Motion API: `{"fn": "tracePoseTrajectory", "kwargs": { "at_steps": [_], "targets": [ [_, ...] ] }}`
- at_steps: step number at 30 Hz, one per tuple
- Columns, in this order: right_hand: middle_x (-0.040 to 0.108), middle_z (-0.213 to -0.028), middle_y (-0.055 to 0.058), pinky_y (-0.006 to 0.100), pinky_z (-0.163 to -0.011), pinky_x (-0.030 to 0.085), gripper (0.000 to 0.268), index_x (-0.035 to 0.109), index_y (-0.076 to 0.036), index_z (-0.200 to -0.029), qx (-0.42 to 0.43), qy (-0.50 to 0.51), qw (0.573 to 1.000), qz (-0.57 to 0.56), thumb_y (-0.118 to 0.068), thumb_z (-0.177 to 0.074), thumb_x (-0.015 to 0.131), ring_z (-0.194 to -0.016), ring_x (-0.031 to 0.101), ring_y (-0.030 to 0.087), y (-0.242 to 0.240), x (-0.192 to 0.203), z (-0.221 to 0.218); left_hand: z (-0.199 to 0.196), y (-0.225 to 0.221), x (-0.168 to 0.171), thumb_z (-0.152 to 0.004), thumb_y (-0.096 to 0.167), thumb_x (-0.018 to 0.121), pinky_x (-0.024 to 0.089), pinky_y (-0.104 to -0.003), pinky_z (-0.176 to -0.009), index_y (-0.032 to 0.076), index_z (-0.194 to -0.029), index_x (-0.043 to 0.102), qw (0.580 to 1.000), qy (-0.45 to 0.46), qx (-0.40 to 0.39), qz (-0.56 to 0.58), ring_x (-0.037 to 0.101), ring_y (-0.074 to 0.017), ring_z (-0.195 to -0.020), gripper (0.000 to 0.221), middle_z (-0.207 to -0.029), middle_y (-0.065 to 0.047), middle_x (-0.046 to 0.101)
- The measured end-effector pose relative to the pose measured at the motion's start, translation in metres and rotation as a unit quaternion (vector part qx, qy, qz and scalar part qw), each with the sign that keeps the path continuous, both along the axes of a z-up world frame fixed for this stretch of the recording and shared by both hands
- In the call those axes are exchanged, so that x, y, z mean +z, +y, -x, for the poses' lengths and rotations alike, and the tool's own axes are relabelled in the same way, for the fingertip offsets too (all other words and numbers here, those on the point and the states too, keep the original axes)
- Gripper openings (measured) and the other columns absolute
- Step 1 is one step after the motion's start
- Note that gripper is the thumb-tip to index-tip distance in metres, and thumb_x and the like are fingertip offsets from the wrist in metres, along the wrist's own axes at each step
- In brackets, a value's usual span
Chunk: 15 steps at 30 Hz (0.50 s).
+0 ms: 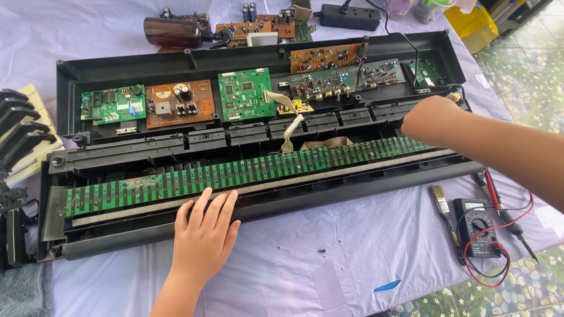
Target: Screwing and unscrewing circuit boards inside an electronic keyboard during a repair or assembly process.
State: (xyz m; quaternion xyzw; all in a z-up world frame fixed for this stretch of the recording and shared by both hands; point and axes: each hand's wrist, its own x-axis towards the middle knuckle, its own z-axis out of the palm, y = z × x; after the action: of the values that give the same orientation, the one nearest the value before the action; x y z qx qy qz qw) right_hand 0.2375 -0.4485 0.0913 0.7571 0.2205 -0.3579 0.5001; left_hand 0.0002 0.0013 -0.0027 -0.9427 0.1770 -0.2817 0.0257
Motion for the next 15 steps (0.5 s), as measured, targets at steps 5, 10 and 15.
{"fn": "tracePoseTrajectory", "kwargs": {
  "at_steps": [5,10,15],
  "targets": [
    [0.055,-0.075,-0.007,0.032,-0.055,0.044,0.027,0.060,-0.021,-0.097,0.264,-0.005,0.963,-0.054,0.001,-0.083,0.070,-0.064,0.063,0.017,-0.054,-0.036,-0.003,0.001,0.000,0.001,-0.103,0.039,0.047,0.042,-0.043,-0.107,0.019,-0.143,0.060,1.000,0.001,0.001,-0.004,0.055,-0.0230,-0.134,0.047,-0.133,0.006,0.065],
    [0.063,-0.085,-0.009,0.032,-0.064,0.052,0.022,0.061,-0.023,-0.095,0.210,-0.055,0.972,-0.095,-0.005,-0.086,0.069,-0.078,0.066,0.017,-0.056,-0.029,-0.001,0.001,0.000,0.000,-0.103,0.039,0.047,0.043,-0.043,-0.107,0.019,-0.143,0.060,1.000,-0.004,-0.004,0.008,0.055,-0.0234,-0.133,0.047,-0.132,0.005,0.065],
    [0.073,-0.094,-0.013,0.026,-0.067,0.059,0.019,0.064,-0.025,-0.116,0.012,-0.025,0.998,-0.056,-0.022,-0.104,0.049,-0.081,0.070,0.010,-0.025,-0.002,-0.014,0.000,0.000,0.001,-0.103,0.039,0.047,0.043,-0.043,-0.106,0.019,-0.143,0.061,1.000,-0.010,-0.010,0.008,0.055,-0.0231,-0.132,0.047,-0.132,0.005,0.066]
  ]
}}
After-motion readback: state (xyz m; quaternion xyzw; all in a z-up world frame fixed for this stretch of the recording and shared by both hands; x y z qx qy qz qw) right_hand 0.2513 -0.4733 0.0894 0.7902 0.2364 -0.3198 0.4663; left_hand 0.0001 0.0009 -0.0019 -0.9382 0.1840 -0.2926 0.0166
